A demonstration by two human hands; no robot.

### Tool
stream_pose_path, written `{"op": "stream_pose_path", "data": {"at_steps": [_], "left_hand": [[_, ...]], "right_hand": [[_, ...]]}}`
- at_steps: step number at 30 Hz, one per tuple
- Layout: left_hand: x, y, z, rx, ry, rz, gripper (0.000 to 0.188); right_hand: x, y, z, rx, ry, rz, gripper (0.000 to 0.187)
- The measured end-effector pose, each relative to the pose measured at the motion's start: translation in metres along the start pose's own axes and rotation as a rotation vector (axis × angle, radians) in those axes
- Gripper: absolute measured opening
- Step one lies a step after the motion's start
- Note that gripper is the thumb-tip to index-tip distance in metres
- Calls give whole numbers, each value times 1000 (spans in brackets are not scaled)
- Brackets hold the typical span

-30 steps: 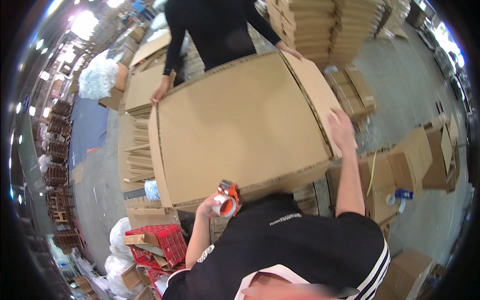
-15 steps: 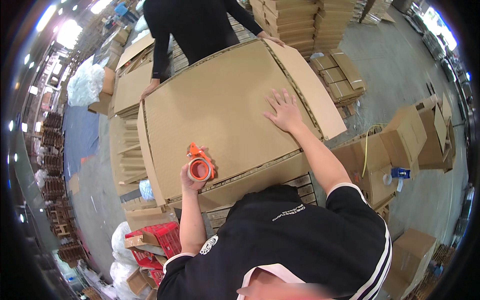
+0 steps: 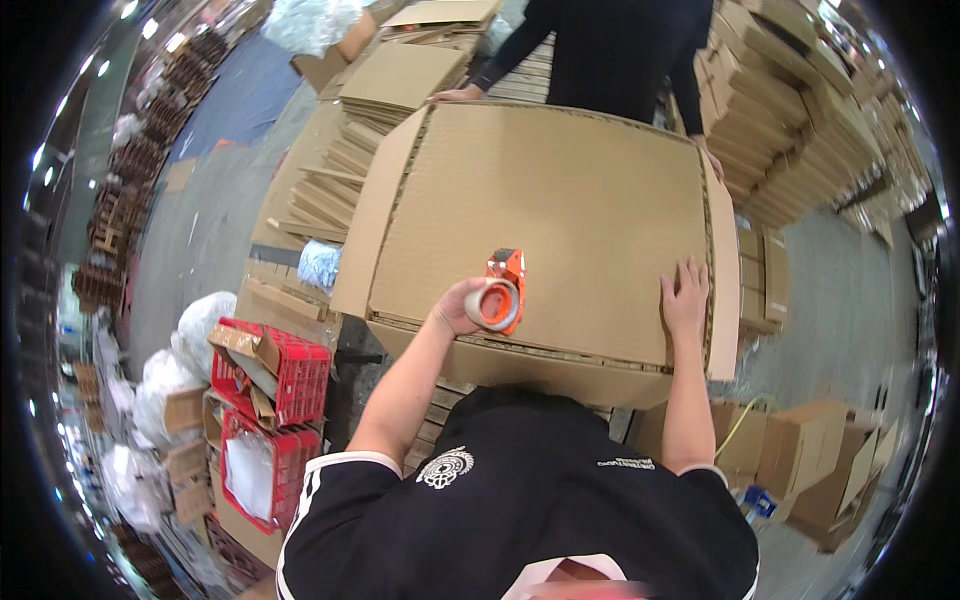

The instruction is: The person assembles and seals a cardboard box on a wooden pallet. They place white plastic-wrapped items inside, fold the flaps, and use a handheld tape dispenser to seal the box. A coworker assists by holding the box and applying a label.

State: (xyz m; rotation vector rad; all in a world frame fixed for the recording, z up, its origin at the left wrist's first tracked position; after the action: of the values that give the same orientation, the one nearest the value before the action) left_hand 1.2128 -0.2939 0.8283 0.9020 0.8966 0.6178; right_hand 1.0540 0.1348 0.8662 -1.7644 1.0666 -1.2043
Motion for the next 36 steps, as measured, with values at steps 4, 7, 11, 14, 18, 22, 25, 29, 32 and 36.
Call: {"op": "stream_pose_path", "data": {"at_steps": [4,7,11,14,18,22,25,29,32,36], "left_hand": [[34,54,8,99,148,73,77],[56,109,-11,55,144,-56,75],[79,170,-32,-10,104,-200,73],[74,202,-43,-134,215,-649,76],[52,231,-42,-314,470,-1515,86],[6,203,-42,-476,693,-1693,79],[-30,139,-53,-733,764,-1997,83],[-18,63,-61,-839,765,-2332,78],[-14,40,-65,-842,716,-2219,75],[-14,45,-65,-805,659,-2229,74]], "right_hand": [[53,-3,50,217,364,-846,54],[120,-5,101,494,565,-1768,51],[149,-24,102,530,592,-1780,52],[148,-41,85,579,610,-1769,52],[139,-64,86,519,693,-2097,49],[115,-79,99,553,492,-2114,52],[74,-80,112,330,593,-2003,59],[-28,-96,149,-128,668,-1977,66],[-126,-96,203,-771,820,-1944,52],[-247,-38,286,-1262,1296,-1663,48]]}}
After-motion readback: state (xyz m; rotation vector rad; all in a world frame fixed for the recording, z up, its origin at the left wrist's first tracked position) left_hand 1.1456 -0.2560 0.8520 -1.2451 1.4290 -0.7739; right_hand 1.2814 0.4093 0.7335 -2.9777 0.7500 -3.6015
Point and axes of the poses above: each hand's wrist, its own z-axis away from the middle knuckle, its own y-axis out of the palm, x = y × z, the point moved 3 cm from there along -z, towards the middle knuckle, and after that the axes turned 6 degrees about -x, right-handed, at the moved point
